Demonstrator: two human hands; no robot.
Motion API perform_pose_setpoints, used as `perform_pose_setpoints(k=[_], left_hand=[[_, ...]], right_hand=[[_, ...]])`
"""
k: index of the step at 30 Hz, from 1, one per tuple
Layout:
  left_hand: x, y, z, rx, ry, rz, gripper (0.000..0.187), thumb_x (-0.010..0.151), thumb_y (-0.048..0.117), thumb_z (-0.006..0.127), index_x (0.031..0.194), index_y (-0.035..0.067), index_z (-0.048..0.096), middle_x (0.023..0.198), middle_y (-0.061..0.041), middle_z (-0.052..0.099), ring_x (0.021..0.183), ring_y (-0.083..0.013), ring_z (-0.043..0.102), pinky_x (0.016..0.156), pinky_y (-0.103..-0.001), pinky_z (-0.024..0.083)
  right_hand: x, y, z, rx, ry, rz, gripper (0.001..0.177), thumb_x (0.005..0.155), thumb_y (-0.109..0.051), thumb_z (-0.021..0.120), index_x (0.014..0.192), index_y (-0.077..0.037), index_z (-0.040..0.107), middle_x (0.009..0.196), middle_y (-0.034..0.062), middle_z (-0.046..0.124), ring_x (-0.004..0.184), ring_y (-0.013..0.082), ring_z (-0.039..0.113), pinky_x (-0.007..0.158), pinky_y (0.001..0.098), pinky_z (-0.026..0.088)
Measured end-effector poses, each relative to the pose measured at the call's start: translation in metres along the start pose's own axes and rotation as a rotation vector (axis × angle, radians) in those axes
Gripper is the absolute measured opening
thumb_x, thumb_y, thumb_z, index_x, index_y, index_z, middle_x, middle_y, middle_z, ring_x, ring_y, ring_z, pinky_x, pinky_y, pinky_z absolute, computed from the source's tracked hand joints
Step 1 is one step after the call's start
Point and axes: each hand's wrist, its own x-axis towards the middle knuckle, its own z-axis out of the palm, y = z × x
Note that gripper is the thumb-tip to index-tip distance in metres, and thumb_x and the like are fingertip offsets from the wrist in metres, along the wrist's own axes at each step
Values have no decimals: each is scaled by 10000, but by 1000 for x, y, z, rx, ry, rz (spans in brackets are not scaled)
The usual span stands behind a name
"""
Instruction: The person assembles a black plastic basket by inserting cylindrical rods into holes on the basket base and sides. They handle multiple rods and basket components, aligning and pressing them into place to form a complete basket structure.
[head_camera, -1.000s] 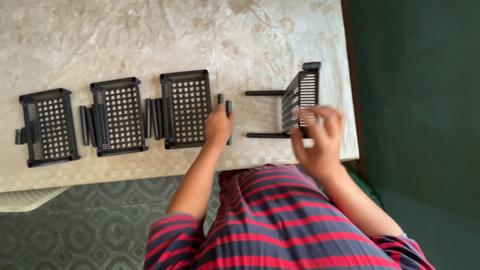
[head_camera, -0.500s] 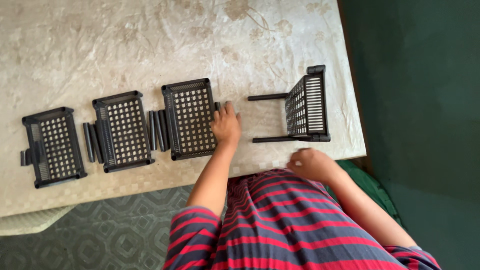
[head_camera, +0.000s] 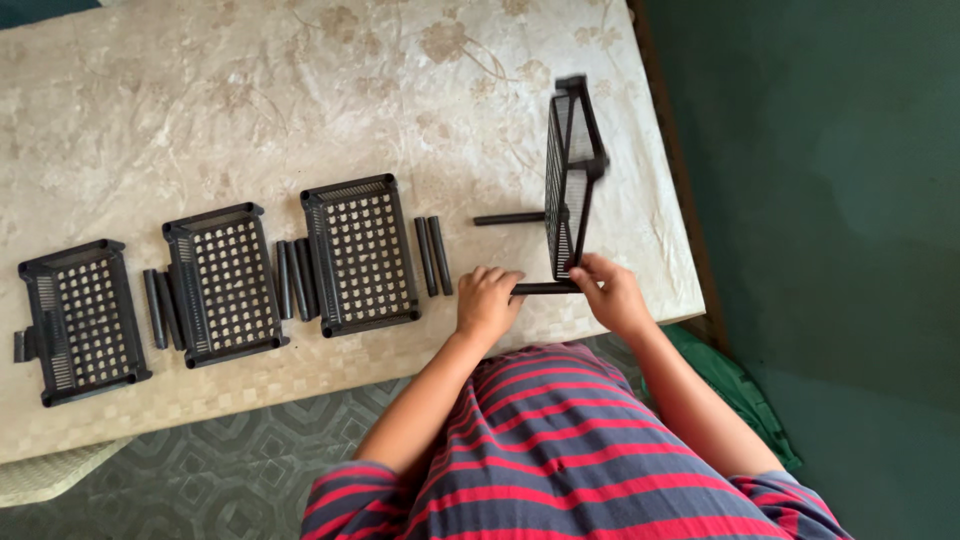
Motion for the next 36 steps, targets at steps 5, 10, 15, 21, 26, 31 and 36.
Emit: perform_pose_setpoints(k=[5, 10, 15, 21, 26, 31, 36], left_hand=[[0, 35, -49, -87, 101, 127, 281, 853, 283, 790, 1107, 167, 750, 946, -18, 736, 952, -279, 636, 849, -449, 463], [6, 57, -68, -158, 94, 108, 269, 917, 303, 735, 1136, 146, 728, 975, -47, 743, 967, -297, 662, 833, -446, 476], [8, 55, -61, -93, 39, 46, 258, 912, 316, 721, 1109, 151, 735, 955, -53, 752, 958, -308, 659, 817, -468, 464], [3, 62, -57, 29, 152, 61, 346, 856, 328, 772, 1143, 146, 707, 1009, -18, 731, 997, -274, 632, 859, -475, 443], [5, 77, -54, 132, 194, 139, 351, 777, 322, 814, 1080, 176, 717, 993, 18, 677, 974, -243, 603, 882, -458, 436], [9, 71, -53, 93, 112, 129, 225, 851, 320, 794, 1017, 186, 722, 944, 46, 681, 949, -239, 604, 839, -452, 433], [12, 72, -55, 127, -5, 62, 254, 887, 340, 780, 1038, 151, 702, 1000, 14, 684, 1003, -255, 602, 840, -468, 433]], right_hand=[[27, -53, -38, -35, -23, 122, 292, 1015, -219, 629, 1194, 5, 687, 842, 153, 740, 759, 193, 686, 698, 343, 542], [52, -75, -44, -136, -4, 111, 345, 1038, -281, 597, 1205, 3, 701, 859, 150, 725, 783, 211, 683, 728, 370, 527], [56, -53, -29, -39, -40, 277, 392, 1040, -320, 564, 1211, -1, 713, 839, 134, 717, 760, 188, 645, 713, 353, 515], [41, -4, -15, 412, -93, 280, 448, 1093, -345, 500, 1255, 35, 675, 914, -6, 667, 845, 77, 563, 761, 260, 478], [17, 15, -11, 389, -106, 192, 439, 1118, -355, 459, 1165, 22, 679, 892, -39, 612, 859, 69, 511, 775, 265, 456], [18, 15, -9, 257, -72, 162, 406, 1110, -345, 453, 1100, -3, 670, 842, -15, 592, 828, 90, 519, 768, 280, 470], [20, 14, -3, 252, -33, 108, 364, 1113, -316, 458, 1098, -12, 659, 857, 0, 604, 833, 102, 521, 766, 283, 474]])
